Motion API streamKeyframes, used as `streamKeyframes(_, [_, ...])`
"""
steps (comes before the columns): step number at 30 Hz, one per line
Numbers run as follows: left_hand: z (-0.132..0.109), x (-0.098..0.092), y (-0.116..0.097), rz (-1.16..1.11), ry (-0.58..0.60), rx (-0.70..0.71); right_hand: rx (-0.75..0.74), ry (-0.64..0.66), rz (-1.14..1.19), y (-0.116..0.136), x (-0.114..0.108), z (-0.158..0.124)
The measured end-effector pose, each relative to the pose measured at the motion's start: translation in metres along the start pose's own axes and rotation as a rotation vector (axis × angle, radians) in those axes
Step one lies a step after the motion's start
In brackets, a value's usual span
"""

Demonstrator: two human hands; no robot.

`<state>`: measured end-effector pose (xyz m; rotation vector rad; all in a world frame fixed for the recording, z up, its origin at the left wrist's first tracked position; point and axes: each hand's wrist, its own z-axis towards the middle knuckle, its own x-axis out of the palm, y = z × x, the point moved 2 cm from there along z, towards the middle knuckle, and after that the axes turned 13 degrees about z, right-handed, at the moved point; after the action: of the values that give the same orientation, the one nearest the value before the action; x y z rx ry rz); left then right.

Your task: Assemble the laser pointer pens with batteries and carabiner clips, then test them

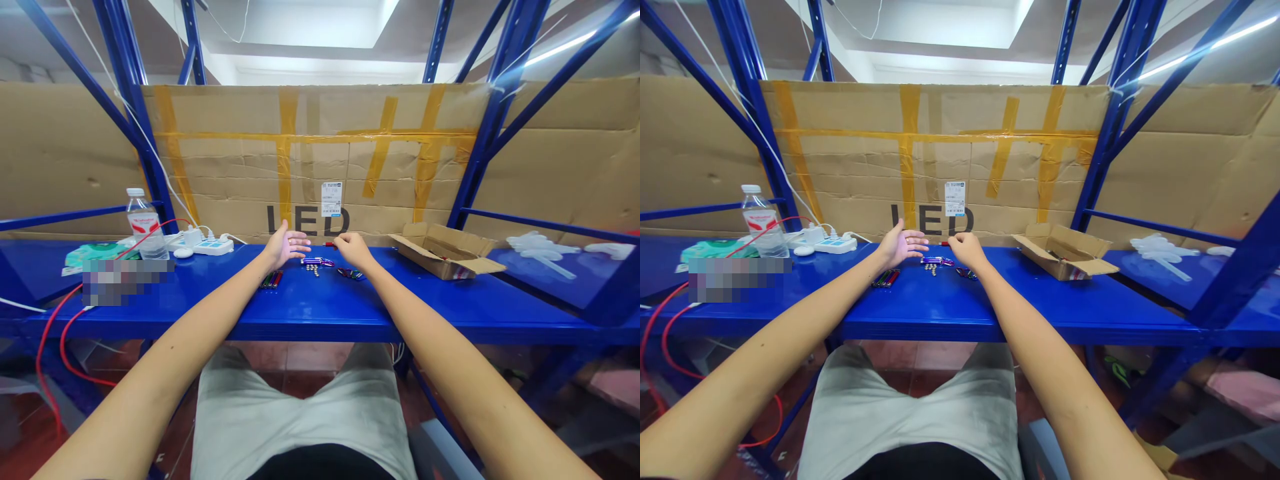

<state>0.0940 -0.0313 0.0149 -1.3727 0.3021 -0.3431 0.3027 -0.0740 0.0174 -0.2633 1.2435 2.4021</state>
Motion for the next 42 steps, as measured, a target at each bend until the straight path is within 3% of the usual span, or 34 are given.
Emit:
streamKeyframes(23, [0.004, -0.003, 0.001, -0.063, 0.029, -0.011, 0.063, 0.041, 0.046, 0.003, 0.001, -0.003])
streamKeyframes(32, [0.006, -0.005, 0.003, -0.078, 0.035, -0.015, 0.029, -0.106, 0.079, 0.0, -0.006, -0.003])
streamKeyframes(42, [0.005, -0.001, 0.002, -0.138, -0.024, -0.028, 0.033, -0.152, 0.032, 0.001, -0.009, -0.002])
